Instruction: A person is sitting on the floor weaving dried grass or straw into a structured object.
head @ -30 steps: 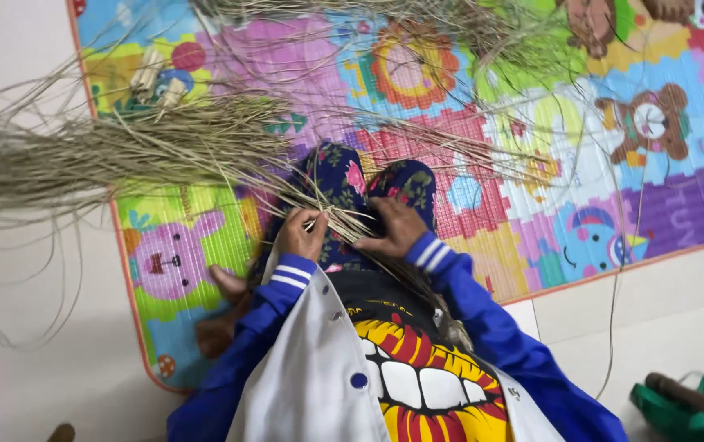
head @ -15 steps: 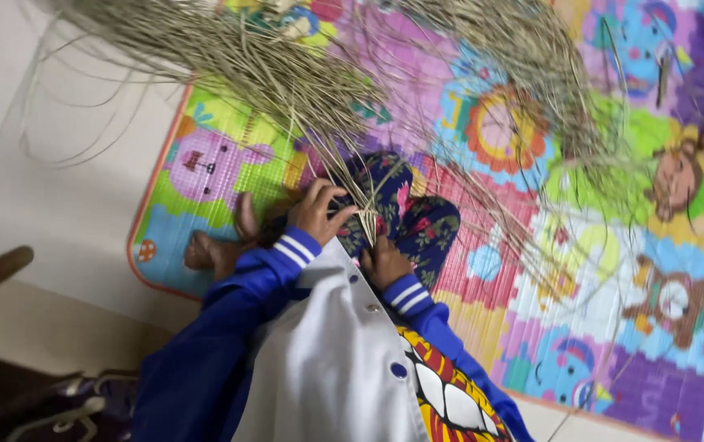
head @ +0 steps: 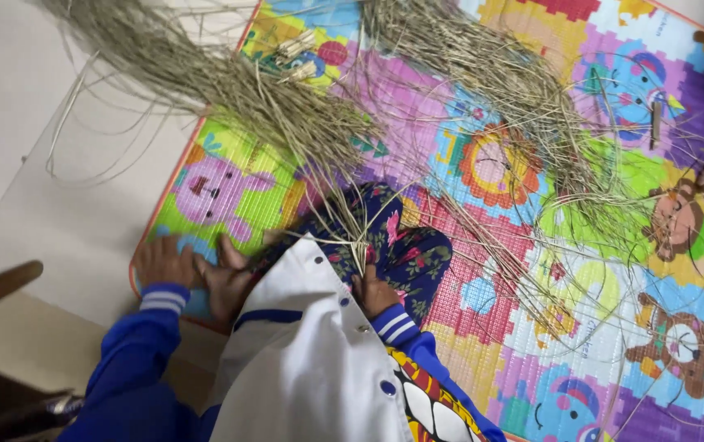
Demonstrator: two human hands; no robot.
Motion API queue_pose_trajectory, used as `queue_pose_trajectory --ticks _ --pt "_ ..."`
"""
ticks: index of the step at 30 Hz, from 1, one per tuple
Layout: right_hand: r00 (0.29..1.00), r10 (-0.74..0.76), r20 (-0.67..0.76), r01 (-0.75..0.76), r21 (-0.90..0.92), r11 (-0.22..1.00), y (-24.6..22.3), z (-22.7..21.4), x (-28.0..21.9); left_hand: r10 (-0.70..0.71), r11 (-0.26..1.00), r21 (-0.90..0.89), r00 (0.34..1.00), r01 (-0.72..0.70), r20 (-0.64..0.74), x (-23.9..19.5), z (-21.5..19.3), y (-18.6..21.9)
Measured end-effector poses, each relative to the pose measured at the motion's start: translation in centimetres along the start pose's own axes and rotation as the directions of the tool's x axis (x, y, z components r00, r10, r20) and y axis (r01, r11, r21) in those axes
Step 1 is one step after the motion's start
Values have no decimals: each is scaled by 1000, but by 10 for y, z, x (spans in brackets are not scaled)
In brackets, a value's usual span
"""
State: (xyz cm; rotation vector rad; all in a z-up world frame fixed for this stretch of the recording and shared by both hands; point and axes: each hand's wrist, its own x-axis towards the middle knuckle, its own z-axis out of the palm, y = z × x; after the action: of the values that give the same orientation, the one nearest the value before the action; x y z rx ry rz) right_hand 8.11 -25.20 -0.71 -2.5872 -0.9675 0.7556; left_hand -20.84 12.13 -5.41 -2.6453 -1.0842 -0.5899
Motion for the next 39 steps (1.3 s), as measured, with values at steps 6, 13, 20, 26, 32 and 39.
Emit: queue_pose_trajectory --ticks 6,13,20,26,32,39 --pt "998 54 43 -54 1 999 -17 -4 4 -536 553 -326 627 767 565 -84 43 56" --pt "990 124 60 -125 9 992 -29 -1 9 -64 -936 -239 542 259 838 -5 40 92" --pt "984 168 55 -156 -178 972 -36 19 12 113 264 -964 992 22 54 211 -20 170" --pt "985 171 10 -169 -89 981 -27 32 12 801 64 -989 584 132 130 262 -45 377" --pt "979 3 -202 -21 -87 996 -21 43 13 902 429 -779 263 -458 343 273 35 361" --pt "984 -39 -172 21 -103 994 -11 38 21 634 696 -445 191 -563 749 289 49 266"
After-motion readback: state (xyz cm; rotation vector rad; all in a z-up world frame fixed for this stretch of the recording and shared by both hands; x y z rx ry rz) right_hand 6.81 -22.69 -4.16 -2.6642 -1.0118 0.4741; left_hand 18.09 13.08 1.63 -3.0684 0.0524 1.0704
